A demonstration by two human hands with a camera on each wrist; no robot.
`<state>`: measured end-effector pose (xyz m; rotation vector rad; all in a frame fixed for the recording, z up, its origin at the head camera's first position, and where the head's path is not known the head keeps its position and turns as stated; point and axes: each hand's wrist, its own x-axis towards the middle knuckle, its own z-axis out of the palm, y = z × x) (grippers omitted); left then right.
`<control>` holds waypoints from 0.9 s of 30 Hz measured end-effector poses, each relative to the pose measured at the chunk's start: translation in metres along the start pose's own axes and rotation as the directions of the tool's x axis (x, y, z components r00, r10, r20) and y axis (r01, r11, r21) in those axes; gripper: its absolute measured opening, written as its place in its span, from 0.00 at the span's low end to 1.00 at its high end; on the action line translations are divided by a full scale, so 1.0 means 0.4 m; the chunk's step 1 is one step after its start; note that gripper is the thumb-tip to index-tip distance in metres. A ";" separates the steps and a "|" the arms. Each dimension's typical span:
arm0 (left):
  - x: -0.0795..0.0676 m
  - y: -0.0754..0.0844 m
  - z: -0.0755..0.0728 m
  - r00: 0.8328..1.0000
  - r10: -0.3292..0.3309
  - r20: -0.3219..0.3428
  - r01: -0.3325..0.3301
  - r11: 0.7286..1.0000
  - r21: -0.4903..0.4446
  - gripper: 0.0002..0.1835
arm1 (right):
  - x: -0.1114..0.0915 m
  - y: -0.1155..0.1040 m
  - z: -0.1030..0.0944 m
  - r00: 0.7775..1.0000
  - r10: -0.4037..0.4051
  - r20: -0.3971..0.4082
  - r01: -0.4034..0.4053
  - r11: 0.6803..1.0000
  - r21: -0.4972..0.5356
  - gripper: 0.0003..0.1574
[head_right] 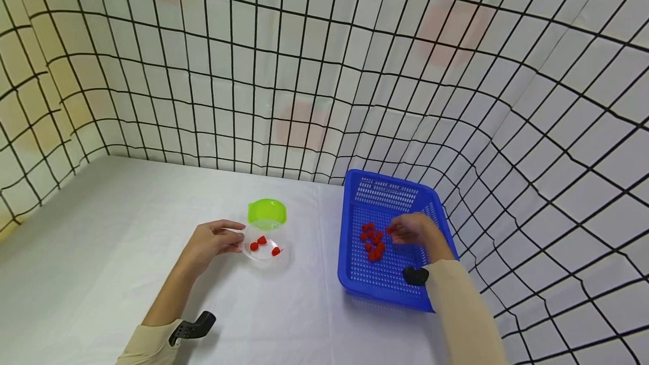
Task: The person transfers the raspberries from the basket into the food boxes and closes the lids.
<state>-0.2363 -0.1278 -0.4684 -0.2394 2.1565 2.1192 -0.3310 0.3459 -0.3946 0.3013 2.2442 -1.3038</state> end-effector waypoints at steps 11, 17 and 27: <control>-0.001 0.003 0.004 1.000 -0.007 -0.002 0.007 1.000 -0.004 0.16 | -0.038 -0.120 0.028 0.994 -0.108 0.001 0.108 0.993 -0.055 0.27; 0.000 0.001 0.005 1.000 -0.010 -0.002 0.010 1.000 0.000 0.17 | -0.049 -0.173 0.069 0.992 -0.127 0.016 0.127 0.989 -0.073 0.26; -0.002 0.001 0.004 1.000 -0.010 0.001 0.010 1.000 0.001 0.17 | -0.058 -0.244 0.145 0.981 -0.186 0.059 0.192 0.974 -0.119 0.21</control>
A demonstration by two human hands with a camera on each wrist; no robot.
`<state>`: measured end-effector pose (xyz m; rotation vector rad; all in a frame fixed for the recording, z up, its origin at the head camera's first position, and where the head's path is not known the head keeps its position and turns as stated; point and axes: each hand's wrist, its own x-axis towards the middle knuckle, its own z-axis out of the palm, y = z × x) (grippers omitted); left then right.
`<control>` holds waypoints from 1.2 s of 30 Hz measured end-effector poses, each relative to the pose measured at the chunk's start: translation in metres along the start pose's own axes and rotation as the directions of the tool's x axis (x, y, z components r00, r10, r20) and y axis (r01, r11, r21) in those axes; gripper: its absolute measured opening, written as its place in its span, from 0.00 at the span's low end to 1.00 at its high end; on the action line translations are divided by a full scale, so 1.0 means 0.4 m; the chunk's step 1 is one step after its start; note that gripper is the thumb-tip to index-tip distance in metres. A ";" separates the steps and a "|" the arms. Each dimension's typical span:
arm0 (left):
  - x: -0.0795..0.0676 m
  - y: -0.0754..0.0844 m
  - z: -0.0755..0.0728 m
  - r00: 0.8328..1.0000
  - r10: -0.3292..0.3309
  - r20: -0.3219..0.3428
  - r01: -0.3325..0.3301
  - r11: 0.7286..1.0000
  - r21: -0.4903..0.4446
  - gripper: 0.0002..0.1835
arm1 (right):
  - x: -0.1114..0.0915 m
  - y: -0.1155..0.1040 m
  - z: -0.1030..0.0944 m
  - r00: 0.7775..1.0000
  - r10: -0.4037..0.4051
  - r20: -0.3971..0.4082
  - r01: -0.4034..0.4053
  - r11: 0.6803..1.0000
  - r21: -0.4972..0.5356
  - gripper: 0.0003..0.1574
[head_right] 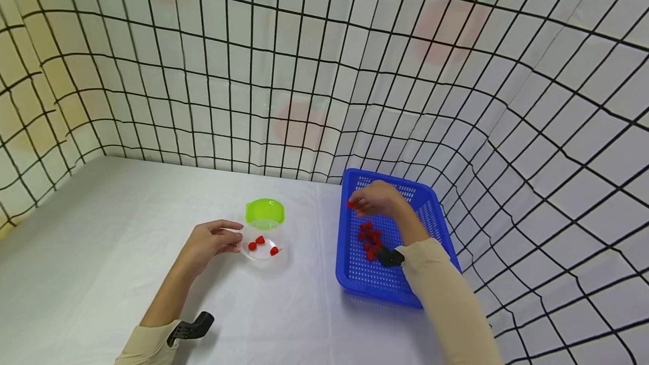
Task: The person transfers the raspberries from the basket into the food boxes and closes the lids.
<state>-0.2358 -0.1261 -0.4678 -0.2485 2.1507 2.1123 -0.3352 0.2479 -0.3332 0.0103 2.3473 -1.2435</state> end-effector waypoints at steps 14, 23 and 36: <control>-0.005 0.004 -0.002 1.000 0.000 -0.007 0.001 0.999 0.033 0.17 | 0.033 -0.096 0.125 0.999 0.004 0.047 -0.005 1.000 0.020 0.17; -0.003 0.002 -0.001 1.000 -0.001 0.001 0.001 0.999 0.034 0.19 | 0.077 -0.121 0.226 0.997 0.021 0.071 -0.019 0.999 -0.027 0.14; -0.003 0.004 -0.002 1.000 0.001 0.006 -0.001 1.000 0.012 0.18 | 0.096 -0.121 0.346 0.988 0.021 0.150 -0.013 0.999 -0.051 0.13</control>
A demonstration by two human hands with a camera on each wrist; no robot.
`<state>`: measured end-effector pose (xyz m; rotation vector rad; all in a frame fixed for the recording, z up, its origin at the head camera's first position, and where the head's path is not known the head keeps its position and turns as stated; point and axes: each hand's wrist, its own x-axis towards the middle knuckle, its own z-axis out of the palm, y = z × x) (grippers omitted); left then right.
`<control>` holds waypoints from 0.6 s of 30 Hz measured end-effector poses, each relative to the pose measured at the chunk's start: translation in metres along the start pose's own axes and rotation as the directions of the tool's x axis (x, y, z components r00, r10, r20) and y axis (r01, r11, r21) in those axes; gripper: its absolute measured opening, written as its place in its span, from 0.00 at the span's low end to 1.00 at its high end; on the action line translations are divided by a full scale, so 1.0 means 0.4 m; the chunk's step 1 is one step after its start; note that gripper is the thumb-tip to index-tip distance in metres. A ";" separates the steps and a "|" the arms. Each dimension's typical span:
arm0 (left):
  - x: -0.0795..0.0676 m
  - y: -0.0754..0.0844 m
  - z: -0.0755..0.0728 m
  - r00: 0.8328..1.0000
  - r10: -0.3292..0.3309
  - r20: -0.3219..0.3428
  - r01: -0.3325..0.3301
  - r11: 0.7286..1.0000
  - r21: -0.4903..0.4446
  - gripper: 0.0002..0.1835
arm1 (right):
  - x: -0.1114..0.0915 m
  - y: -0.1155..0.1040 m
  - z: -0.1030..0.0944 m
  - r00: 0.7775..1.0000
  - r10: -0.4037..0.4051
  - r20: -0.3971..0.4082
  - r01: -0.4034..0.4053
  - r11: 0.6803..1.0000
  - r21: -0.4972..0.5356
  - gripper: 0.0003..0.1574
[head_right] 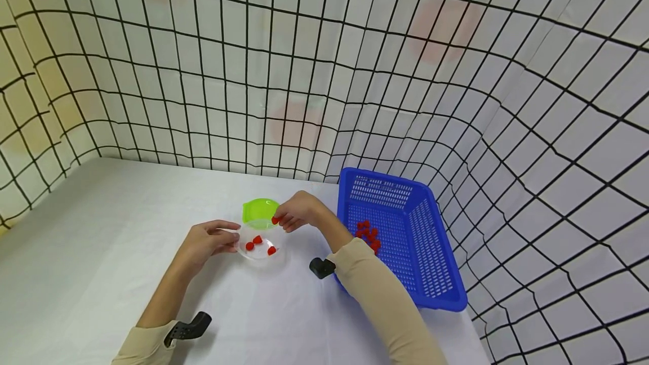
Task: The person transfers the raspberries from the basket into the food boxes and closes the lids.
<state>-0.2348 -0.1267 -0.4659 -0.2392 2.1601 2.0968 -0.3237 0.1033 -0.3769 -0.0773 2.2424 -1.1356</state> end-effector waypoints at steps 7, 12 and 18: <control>0.002 -0.002 0.000 1.000 -0.005 -0.003 0.005 1.000 0.008 0.18 | 0.008 0.008 0.033 1.000 0.002 0.019 -0.002 0.999 0.032 0.12; 0.000 0.000 0.000 1.000 0.002 -0.010 -0.002 1.000 0.016 0.18 | 0.012 0.013 0.051 1.000 -0.006 0.014 0.005 0.999 0.037 0.12; 0.000 -0.002 0.001 1.000 0.011 -0.007 -0.011 1.000 0.012 0.18 | 0.017 0.017 0.066 1.000 -0.012 -0.017 0.013 0.999 0.046 0.12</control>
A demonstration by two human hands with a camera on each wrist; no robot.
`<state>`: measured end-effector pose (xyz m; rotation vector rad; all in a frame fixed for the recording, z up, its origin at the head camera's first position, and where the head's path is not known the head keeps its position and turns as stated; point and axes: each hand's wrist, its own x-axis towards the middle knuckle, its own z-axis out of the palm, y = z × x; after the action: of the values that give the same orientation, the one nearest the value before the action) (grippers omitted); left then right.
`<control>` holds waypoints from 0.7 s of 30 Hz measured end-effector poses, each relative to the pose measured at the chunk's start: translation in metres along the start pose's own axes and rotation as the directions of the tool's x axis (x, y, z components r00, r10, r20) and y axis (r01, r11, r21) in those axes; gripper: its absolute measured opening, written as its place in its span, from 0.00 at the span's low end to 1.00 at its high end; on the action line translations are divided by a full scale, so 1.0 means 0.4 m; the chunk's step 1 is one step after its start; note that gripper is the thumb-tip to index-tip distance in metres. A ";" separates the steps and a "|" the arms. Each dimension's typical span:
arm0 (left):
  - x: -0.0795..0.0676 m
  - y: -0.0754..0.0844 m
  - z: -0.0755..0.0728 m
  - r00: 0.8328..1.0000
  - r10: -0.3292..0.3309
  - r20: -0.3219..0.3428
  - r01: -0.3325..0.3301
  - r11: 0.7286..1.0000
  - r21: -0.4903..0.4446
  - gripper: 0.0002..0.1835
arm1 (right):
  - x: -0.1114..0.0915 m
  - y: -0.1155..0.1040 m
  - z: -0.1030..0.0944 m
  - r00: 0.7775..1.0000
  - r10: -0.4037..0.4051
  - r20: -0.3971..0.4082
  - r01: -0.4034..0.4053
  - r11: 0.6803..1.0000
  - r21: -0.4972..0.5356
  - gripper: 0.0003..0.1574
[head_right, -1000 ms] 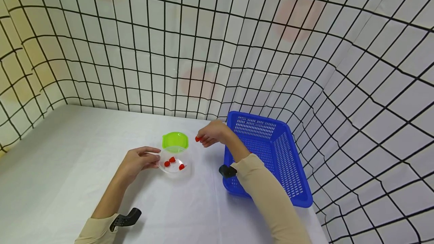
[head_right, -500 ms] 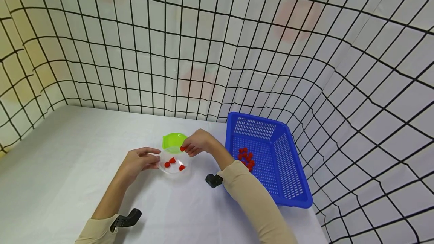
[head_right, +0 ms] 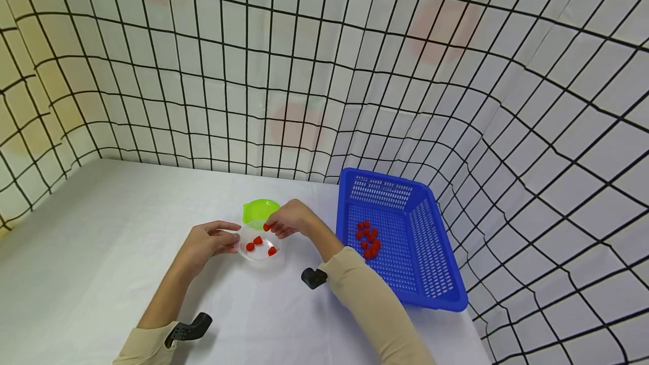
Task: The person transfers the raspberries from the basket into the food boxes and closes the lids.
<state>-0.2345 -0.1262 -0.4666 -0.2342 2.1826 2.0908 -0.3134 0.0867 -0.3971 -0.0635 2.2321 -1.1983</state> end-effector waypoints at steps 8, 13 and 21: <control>0.001 -0.006 0.001 1.000 0.012 0.005 -0.012 1.000 -0.011 0.18 | 0.007 0.013 0.008 1.000 -0.008 -0.030 0.009 0.999 0.036 0.11; 0.002 -0.005 0.000 1.000 0.012 0.005 -0.012 1.000 -0.010 0.18 | 0.008 0.019 0.006 1.000 -0.011 -0.028 0.013 0.999 0.052 0.11; 0.002 -0.002 0.001 1.000 0.008 0.000 -0.008 1.000 0.001 0.18 | 0.011 0.021 0.005 0.999 -0.003 -0.032 0.004 0.998 0.057 0.11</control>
<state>-0.2350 -0.1259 -0.4673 -0.2254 2.1884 2.0943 -0.3140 0.0888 -0.4064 -0.0257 2.2249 -1.2723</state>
